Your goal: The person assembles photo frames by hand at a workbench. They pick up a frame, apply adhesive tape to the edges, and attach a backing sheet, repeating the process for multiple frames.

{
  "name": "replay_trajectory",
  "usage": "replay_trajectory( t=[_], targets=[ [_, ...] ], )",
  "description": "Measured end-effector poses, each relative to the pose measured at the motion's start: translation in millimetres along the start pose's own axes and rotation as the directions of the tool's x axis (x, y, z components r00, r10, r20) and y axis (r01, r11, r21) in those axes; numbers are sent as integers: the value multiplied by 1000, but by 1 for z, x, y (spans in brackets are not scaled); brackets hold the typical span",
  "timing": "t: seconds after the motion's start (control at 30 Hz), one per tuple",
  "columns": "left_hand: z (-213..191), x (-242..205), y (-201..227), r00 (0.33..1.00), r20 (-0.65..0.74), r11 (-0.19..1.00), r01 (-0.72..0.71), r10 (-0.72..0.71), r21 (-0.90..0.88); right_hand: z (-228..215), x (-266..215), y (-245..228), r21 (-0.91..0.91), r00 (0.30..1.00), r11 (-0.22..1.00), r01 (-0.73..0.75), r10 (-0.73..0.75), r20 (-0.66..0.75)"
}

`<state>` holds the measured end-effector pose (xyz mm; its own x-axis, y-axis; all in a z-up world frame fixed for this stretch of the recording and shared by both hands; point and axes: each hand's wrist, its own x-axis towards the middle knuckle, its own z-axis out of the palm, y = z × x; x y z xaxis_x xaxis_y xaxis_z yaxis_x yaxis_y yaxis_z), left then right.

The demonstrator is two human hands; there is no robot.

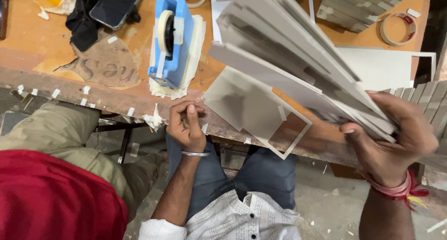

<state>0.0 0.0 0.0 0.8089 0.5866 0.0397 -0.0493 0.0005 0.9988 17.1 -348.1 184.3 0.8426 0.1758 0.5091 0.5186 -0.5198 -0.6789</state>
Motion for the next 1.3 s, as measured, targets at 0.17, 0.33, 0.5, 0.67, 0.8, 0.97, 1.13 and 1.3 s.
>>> replay_trajectory(
  t=[0.17,0.33,0.5,0.67,0.8,0.97,1.13,1.3],
  targets=[
    [14,6,23,918,-3,904,-392,397,-168,14,6,18,-127,960,980,-151,176,220],
    [16,3,39,929,87,931,-352,360,-97,21,-2,17,-154,954,980,-126,162,253],
    [22,9,71,913,250,929,-355,321,101,25,0,13,-205,958,978,-38,94,272],
    [39,14,109,718,474,721,-657,510,221,29,-8,8,-214,952,976,-30,93,292],
    [51,19,120,632,377,535,-775,677,337,26,-17,5,-234,957,968,-88,147,250],
    [36,12,113,729,411,837,-484,547,-255,10,-20,-7,11,991,997,-82,80,104],
    [16,7,120,728,441,849,-490,524,-199,24,-11,-10,-78,994,995,-68,75,80],
    [9,11,107,802,489,933,-350,344,-83,47,-19,2,-163,991,983,-85,100,85]
  ],
)
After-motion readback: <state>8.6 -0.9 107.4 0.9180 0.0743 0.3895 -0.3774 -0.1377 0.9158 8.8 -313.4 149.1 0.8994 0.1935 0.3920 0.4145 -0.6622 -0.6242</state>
